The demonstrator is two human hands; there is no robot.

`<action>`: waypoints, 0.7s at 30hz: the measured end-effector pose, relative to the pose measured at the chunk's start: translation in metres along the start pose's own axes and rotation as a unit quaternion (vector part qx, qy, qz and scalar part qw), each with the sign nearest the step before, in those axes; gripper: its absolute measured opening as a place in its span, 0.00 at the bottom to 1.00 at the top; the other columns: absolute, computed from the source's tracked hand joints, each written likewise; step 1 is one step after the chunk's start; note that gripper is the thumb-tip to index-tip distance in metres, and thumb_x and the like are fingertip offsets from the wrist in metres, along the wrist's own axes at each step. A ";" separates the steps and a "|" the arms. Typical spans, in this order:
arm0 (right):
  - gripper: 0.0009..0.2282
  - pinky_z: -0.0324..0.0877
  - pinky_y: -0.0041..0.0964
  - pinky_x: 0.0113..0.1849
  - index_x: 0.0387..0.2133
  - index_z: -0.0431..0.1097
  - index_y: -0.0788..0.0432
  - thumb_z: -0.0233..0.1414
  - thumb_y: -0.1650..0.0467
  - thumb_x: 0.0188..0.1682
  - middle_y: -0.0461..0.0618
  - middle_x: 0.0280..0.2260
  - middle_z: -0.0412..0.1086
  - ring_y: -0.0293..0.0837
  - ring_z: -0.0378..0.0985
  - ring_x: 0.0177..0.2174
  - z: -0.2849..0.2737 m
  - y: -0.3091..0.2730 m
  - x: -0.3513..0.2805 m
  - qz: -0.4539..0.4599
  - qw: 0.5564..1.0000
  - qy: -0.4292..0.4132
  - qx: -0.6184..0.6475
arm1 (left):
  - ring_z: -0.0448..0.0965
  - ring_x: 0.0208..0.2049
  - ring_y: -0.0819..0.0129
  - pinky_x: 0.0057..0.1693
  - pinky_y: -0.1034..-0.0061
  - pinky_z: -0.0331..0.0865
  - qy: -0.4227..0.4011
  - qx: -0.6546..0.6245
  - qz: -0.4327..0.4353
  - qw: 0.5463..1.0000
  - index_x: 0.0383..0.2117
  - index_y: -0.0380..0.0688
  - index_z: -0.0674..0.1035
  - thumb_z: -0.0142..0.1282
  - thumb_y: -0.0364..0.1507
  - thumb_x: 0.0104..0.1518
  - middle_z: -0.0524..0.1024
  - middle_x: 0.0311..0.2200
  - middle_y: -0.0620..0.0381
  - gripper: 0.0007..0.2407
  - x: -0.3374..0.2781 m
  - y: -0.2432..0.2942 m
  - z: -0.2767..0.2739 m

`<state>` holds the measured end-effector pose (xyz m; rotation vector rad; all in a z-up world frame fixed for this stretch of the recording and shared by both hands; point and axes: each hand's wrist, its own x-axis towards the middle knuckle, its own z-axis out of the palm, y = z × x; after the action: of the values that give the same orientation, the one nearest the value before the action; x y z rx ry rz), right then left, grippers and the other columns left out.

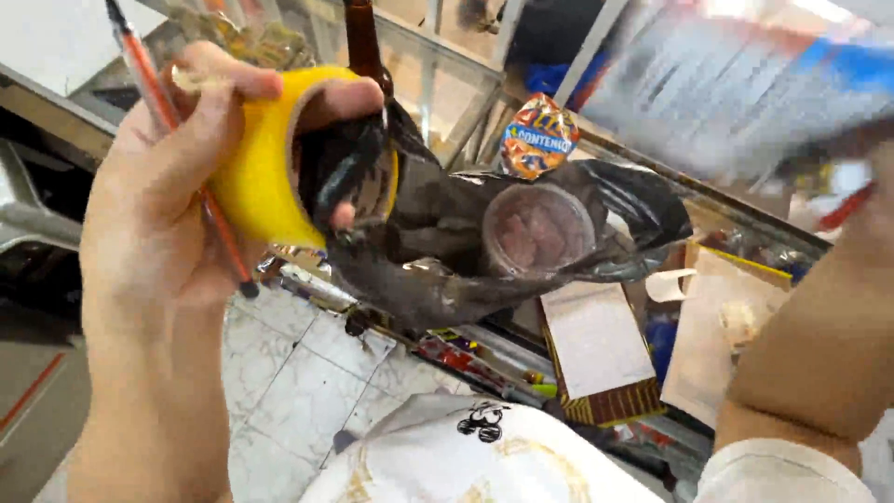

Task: Operating a small grocery store by stocking shelves, handling cash transactions, and using a register

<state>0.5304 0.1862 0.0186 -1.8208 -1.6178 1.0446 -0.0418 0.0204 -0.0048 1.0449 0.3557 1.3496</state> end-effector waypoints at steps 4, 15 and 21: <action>0.22 0.61 0.49 0.29 0.55 0.75 0.55 0.49 0.72 0.43 0.76 0.39 0.78 0.71 0.74 0.29 0.166 -0.100 -0.094 -0.125 0.991 -0.028 -0.043 | 0.81 0.57 0.41 0.39 0.58 0.81 0.052 0.028 0.001 0.998 0.40 0.50 0.77 0.58 0.36 0.63 0.76 0.55 0.24 0.07 0.011 -0.002 -0.006; 0.36 0.60 0.42 0.61 0.66 0.54 0.57 0.58 0.58 0.44 0.57 0.66 0.60 0.50 0.66 0.62 0.203 -0.148 -0.048 -0.487 0.770 -0.371 -0.181 | 0.77 0.66 0.39 0.37 0.60 0.79 0.037 0.022 -0.008 0.999 0.38 0.51 0.78 0.57 0.33 0.65 0.76 0.53 0.24 0.03 0.009 0.001 -0.013; 0.32 0.49 0.54 0.62 0.66 0.57 0.55 0.56 0.57 0.49 0.56 0.67 0.54 0.54 0.54 0.65 0.238 -0.055 0.119 -0.324 0.858 -0.069 -0.393 | 0.78 0.61 0.34 0.36 0.60 0.81 0.043 0.021 -0.007 0.999 0.39 0.48 0.77 0.56 0.33 0.65 0.74 0.55 0.18 0.05 0.001 0.004 -0.006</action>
<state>0.3085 0.2820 -0.1055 -1.3854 -2.7461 0.1923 -0.0491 0.0231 -0.0046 1.0188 0.4563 1.3815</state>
